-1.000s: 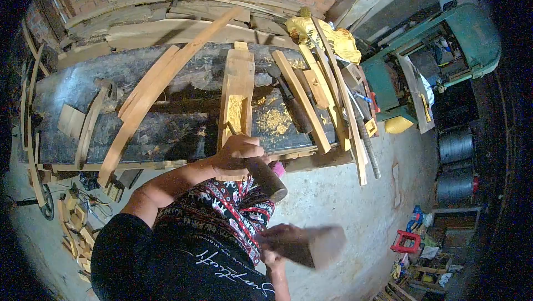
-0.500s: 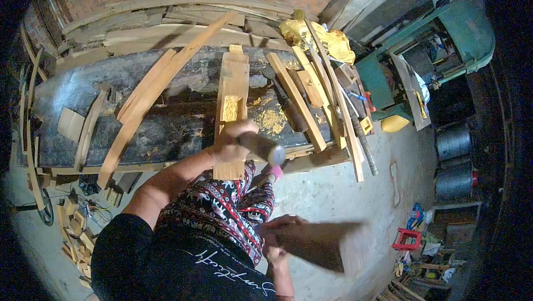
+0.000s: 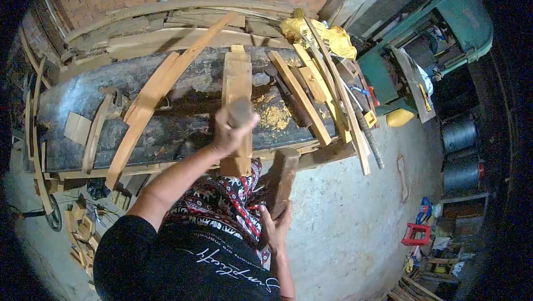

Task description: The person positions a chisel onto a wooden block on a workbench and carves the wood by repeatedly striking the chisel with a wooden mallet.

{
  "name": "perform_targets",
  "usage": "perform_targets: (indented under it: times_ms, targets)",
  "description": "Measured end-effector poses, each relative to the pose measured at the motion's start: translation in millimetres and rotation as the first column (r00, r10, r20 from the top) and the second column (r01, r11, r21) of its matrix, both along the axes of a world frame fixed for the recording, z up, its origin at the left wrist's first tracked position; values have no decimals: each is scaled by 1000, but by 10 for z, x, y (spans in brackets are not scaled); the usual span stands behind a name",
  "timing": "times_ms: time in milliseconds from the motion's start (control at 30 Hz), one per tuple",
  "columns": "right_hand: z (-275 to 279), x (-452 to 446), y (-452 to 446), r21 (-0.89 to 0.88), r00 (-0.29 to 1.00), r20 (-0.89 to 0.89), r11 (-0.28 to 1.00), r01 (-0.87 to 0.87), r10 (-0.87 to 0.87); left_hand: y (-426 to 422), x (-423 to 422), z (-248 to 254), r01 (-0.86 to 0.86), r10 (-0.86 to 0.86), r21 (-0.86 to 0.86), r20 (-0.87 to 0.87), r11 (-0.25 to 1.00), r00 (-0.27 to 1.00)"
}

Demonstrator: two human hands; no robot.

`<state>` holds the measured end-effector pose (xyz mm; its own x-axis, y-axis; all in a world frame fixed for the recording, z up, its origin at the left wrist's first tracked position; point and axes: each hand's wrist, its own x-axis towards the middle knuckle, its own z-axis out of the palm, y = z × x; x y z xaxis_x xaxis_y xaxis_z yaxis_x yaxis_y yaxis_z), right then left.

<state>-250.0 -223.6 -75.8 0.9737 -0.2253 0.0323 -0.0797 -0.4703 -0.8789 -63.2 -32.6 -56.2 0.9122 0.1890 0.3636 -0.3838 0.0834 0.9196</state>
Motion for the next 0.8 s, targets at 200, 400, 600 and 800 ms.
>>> perform_targets:
  times_ms: [200, 400, 600, 800]
  targets:
    - [-234, -328, -275, 273, 980, -117, 944, 186, -159, -421, -95, -137, 193, -322, 358, 349, 914, 880]
    - [-375, -543, -470, 254, 961, -169, 932, 259, -221, -251, -178, -30, 244, -478, 533, 362, 810, 800]
    - [-586, -630, -502, 185, 961, -114, 945, 269, -252, -200, -61, -313, 346, -504, 492, 235, 799, 831]
    - [-97, -407, -271, 246, 979, -150, 954, 172, -138, -447, 73, -352, 216, -313, 335, 268, 917, 911]
